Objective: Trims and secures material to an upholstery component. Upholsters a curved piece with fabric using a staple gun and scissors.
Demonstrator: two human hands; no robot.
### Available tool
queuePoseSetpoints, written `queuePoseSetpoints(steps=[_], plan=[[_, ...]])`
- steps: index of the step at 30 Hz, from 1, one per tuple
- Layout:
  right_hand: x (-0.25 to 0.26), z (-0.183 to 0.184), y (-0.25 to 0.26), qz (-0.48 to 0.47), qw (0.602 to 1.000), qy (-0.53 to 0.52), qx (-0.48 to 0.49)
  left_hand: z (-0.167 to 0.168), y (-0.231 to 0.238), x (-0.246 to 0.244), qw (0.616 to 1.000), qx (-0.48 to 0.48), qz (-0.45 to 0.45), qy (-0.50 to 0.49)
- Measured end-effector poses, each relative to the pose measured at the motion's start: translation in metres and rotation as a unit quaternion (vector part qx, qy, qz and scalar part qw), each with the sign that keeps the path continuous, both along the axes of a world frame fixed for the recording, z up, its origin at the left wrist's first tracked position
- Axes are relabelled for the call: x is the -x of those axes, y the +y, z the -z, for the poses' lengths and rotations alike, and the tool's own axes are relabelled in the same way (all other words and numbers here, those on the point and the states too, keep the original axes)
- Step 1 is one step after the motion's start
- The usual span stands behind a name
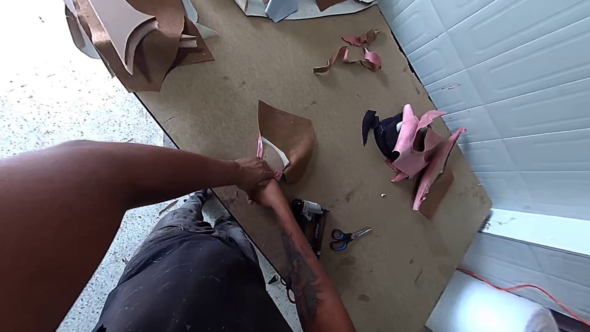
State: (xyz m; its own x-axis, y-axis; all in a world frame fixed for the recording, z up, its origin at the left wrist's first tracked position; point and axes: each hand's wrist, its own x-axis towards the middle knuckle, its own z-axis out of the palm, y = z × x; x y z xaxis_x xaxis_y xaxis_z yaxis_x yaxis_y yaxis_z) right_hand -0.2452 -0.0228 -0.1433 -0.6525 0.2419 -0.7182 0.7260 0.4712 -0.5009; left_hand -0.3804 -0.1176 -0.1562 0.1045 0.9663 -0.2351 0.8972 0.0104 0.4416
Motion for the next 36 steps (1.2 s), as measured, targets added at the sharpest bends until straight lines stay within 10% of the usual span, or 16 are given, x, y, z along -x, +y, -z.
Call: queuePoseSetpoints(steps=[5, 9, 12, 18, 28, 36], plan=[[-0.004, 0.006, 0.001, 0.102, 0.994, 0.02, 0.044, 0.007, -0.007, -0.007, 0.999, -0.013, -0.05, -0.013], [-0.049, -0.005, 0.012, 0.298, 0.911, 0.224, 0.174, 0.008, -0.004, 0.002, 0.998, -0.02, -0.025, -0.048], [-0.111, -0.032, 0.048, 0.361, 0.88, 0.308, 0.002, 0.01, -0.002, 0.007, 0.999, -0.017, -0.007, -0.047], [-0.194, -0.009, 0.056, 0.273, 0.902, 0.125, -0.312, 0.009, 0.003, 0.012, 0.998, -0.016, 0.006, -0.058], [-0.156, -0.024, 0.027, 0.264, 0.926, -0.032, -0.268, 0.007, 0.0, 0.012, 0.996, -0.007, -0.006, -0.086], [-0.127, -0.076, -0.052, 0.139, 0.966, 0.18, -0.123, 0.013, -0.001, 0.019, 0.995, -0.033, 0.007, -0.096]])
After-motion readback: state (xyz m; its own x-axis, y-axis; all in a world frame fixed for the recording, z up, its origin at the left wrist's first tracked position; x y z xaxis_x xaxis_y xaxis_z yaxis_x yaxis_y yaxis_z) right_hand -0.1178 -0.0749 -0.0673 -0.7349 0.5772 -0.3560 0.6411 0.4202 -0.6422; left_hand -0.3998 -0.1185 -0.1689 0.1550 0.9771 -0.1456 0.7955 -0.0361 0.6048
